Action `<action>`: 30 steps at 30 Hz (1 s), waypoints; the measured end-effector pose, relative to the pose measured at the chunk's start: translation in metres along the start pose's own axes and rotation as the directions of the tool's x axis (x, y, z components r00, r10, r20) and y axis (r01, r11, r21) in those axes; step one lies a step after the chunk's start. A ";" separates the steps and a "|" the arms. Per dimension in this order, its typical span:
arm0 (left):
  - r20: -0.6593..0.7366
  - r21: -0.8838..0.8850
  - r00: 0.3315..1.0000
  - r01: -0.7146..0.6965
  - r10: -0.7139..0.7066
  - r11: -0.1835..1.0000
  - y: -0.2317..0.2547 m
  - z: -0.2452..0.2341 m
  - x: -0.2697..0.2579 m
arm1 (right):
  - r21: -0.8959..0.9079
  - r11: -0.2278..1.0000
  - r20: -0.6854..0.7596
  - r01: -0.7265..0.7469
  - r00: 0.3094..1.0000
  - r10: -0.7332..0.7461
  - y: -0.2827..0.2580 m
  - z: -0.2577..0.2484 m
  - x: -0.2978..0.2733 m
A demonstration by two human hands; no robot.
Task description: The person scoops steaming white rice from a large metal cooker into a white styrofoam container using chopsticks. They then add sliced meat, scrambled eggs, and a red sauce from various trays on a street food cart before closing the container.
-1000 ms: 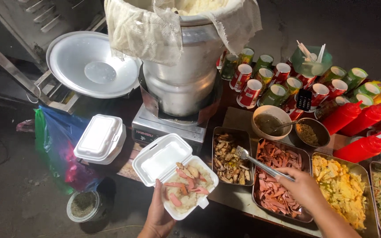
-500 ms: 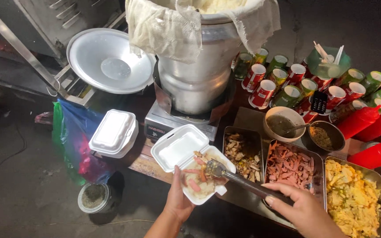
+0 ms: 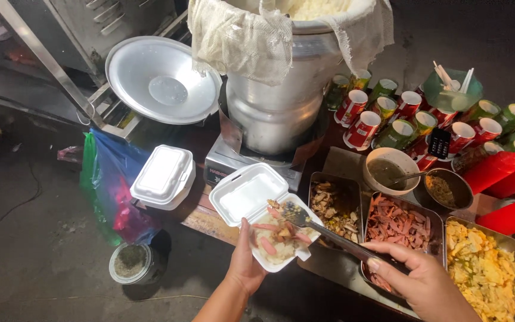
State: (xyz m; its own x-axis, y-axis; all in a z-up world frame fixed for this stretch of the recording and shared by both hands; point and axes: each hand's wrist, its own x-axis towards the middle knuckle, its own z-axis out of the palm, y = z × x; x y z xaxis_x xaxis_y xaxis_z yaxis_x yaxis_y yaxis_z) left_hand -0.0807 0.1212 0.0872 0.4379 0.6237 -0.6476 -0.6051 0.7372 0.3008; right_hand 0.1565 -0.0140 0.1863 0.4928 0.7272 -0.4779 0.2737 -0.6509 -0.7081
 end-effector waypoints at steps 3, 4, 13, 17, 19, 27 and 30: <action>-0.006 0.053 1.000 0.003 -0.003 0.999 -0.001 -0.001 0.001 | -0.092 0.996 0.016 0.012 1.000 -0.010 -0.020 0.011 -0.009; -0.027 0.112 1.000 0.014 -0.011 0.994 -0.001 -0.001 0.000 | -0.176 0.983 0.035 -0.049 0.998 0.056 -0.030 0.016 -0.014; 0.050 0.069 0.999 0.010 -0.013 0.998 -0.005 -0.011 0.006 | -0.170 0.985 0.018 0.035 0.999 -0.033 -0.026 0.025 -0.011; 0.015 0.095 1.000 0.009 -0.011 0.995 0.000 -0.004 -0.007 | -0.349 0.937 0.077 -0.013 0.996 0.042 -0.035 0.027 -0.015; 0.094 0.022 0.995 -0.022 0.020 1.000 -0.006 -0.014 0.005 | -0.326 0.944 0.012 -0.048 0.998 0.054 -0.041 0.018 -0.018; -0.057 0.052 0.997 -0.051 0.054 0.997 0.005 -0.007 -0.023 | -0.490 0.859 -0.146 -0.146 0.986 0.085 0.043 -0.017 0.065; -0.101 0.058 0.993 -0.052 0.058 0.997 0.006 -0.008 -0.025 | -0.490 0.857 -0.129 -0.158 0.986 0.108 0.066 -0.005 0.087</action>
State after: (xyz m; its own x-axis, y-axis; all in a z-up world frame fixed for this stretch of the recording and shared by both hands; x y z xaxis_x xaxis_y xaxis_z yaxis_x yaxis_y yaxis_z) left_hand -0.1005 0.1075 0.0995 0.3325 0.6357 -0.6967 -0.5877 0.7174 0.3741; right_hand 0.2216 0.0049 0.1004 0.6218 0.6185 -0.4804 0.5619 -0.7796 -0.2765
